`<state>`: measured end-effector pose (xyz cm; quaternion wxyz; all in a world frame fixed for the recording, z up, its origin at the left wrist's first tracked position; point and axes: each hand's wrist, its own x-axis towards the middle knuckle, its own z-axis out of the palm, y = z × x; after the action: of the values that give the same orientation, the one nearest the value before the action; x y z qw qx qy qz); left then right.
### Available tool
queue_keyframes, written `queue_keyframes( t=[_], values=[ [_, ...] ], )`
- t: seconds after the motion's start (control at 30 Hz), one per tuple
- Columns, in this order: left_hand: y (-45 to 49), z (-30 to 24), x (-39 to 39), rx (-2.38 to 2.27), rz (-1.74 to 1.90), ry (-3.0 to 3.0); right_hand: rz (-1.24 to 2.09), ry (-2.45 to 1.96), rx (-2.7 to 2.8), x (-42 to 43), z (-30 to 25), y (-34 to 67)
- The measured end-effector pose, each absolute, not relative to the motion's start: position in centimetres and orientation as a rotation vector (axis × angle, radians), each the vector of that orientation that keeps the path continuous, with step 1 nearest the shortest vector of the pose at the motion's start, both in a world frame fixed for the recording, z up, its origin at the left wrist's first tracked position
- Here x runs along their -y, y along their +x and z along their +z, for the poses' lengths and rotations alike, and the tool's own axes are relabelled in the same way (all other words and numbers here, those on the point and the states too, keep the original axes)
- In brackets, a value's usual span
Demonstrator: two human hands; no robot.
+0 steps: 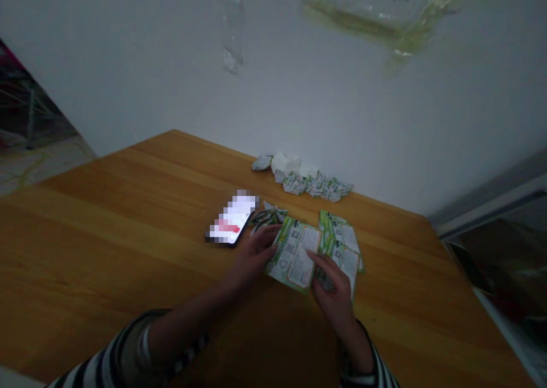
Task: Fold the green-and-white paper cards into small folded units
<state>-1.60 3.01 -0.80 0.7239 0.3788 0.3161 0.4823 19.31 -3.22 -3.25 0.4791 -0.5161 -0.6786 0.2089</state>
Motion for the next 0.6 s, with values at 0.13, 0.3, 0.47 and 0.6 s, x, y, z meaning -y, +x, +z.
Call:
queue_keyframes(
  t=[0.13,0.3,0.47,0.6],
  values=[
    [-1.7,-0.7,-2.6,-0.657,0.892,0.796,0.555,-1.319,1.448,2.9,-3.9,19.4],
    [-2.8,-0.9,-2.6,-0.526,0.706,0.954,0.657,-1.411,1.103,2.9,-4.4,19.3],
    [-2.0,-1.9,-1.7,-0.649,0.844,1.037,0.688,-1.390,1.024,3.4,-4.3,18.0],
    [-0.5,-1.2,-1.2,-0.784,1.009,0.960,0.701,-1.353,0.970,3.6,-4.3,16.4]
  ],
)
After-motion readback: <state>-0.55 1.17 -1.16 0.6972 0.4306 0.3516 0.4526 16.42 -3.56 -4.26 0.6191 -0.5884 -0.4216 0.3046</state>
